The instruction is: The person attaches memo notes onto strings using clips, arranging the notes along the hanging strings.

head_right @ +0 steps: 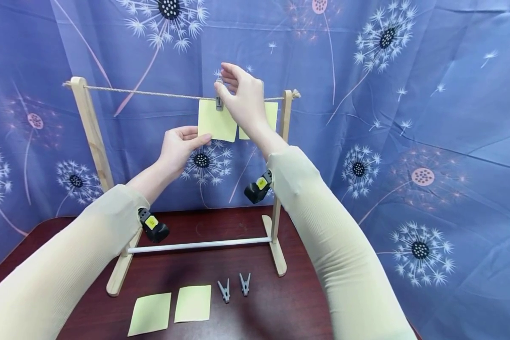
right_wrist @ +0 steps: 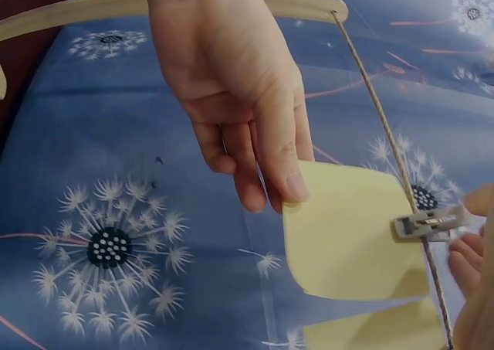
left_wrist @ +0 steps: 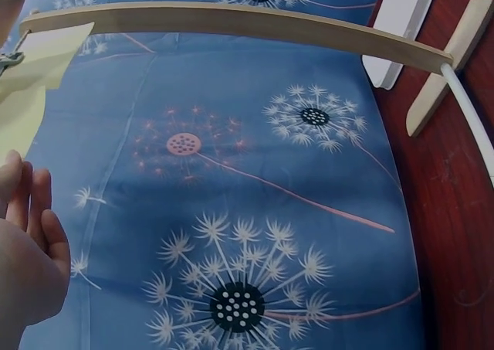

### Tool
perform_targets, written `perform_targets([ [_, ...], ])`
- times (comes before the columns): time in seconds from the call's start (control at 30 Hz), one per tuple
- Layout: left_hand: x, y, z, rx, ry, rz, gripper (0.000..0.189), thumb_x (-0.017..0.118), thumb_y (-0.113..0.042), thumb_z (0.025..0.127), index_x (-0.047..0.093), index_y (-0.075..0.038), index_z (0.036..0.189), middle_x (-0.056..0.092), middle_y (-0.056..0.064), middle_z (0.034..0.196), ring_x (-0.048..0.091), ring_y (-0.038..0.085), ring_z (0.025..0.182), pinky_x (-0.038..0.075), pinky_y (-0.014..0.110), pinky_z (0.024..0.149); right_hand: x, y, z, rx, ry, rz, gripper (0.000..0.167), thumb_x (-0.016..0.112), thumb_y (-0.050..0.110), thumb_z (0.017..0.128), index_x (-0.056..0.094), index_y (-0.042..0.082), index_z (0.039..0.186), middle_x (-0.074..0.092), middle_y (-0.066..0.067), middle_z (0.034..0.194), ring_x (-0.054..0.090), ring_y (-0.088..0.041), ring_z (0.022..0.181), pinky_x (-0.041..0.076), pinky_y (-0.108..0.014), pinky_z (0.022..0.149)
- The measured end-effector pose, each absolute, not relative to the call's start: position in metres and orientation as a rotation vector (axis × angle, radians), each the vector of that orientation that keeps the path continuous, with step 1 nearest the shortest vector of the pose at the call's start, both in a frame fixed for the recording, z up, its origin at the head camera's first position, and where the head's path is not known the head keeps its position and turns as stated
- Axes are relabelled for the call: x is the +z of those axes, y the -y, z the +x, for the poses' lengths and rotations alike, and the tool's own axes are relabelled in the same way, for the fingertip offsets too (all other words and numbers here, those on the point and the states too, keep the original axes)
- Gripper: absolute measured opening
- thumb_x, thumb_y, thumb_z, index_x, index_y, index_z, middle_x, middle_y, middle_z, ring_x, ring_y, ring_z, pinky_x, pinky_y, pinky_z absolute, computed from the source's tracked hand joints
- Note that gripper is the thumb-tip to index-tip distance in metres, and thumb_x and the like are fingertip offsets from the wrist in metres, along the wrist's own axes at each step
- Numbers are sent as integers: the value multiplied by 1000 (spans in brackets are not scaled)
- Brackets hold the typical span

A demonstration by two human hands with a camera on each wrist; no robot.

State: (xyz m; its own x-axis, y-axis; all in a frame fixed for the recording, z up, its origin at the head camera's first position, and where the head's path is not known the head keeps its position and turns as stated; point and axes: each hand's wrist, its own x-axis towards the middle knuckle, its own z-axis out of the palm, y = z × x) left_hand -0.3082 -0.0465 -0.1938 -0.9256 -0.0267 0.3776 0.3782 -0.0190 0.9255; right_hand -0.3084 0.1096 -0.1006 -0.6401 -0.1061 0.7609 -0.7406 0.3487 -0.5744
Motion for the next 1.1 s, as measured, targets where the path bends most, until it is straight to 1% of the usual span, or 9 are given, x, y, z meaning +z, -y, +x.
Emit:
perform_targets([
  [0.2,-208,57,-307,-1990,2050,-389,34,72,-13,89,67,2,119,75,12,102,70,8,81,47,32,100,-120,-106,-301,1300,1738,773,34,59,-4,91,59,-8,124,67,-21,120,66,-23,112,49,-19,96],
  [0.3,-218,63,-306,-1986,2089,-378,34,72,-13,89,68,0,120,73,15,109,69,3,80,47,30,99,-137,-107,-297,1223,1618,802,26,57,-7,89,63,-10,114,69,-23,110,67,-26,104,51,-23,92],
  [0.4,-228,68,-304,-1983,2150,-355,35,72,-13,88,68,-1,121,74,9,106,67,0,79,48,28,92,-157,-109,-295,1144,1572,828,20,56,-8,88,63,-12,106,70,-24,102,68,-30,96,53,-24,89],
  [0.53,-244,77,-299,-1936,2273,-337,35,71,-15,88,68,-2,121,75,-4,94,66,-1,79,48,26,80,-187,-110,-294,1108,1593,832,17,55,-9,86,64,-12,100,71,-24,94,69,-32,86,54,-25,83],
  [0.6,-252,82,-296,-1891,2339,-332,35,72,-17,89,68,-3,121,74,-7,90,66,0,79,48,25,78,-201,-111,-294,1104,1622,825,17,55,-8,85,65,-11,99,72,-23,92,70,-31,83,55,-26,80],
  [0.7,-264,89,-289,-1833,2410,-302,33,72,-19,88,70,-4,118,76,-2,93,68,2,78,48,26,78,-219,-113,-294,1094,1705,828,16,57,-6,84,67,-8,97,73,-21,89,69,-30,78,56,-29,77],
  [0.87,-290,103,-282,-1816,2496,-210,35,71,-21,89,69,-4,120,74,9,109,69,5,81,49,27,79,-246,-117,-296,1172,1965,859,16,62,-1,85,67,-6,99,72,-19,89,69,-28,77,56,-31,75],
  [0.97,-308,114,-280,-1837,2513,-162,37,70,-22,90,67,-3,122,73,10,111,68,4,82,48,26,79,-262,-118,-297,1264,2152,860,20,65,3,85,67,-4,104,72,-18,94,69,-26,82,56,-31,78],
  [1.1,-331,127,-276,-1896,2499,-130,39,69,-20,91,65,0,124,74,4,105,67,2,82,48,25,79,-288,-119,-297,1339,2281,844,23,68,6,85,67,-1,107,72,-17,97,69,-26,86,56,-33,81],
])
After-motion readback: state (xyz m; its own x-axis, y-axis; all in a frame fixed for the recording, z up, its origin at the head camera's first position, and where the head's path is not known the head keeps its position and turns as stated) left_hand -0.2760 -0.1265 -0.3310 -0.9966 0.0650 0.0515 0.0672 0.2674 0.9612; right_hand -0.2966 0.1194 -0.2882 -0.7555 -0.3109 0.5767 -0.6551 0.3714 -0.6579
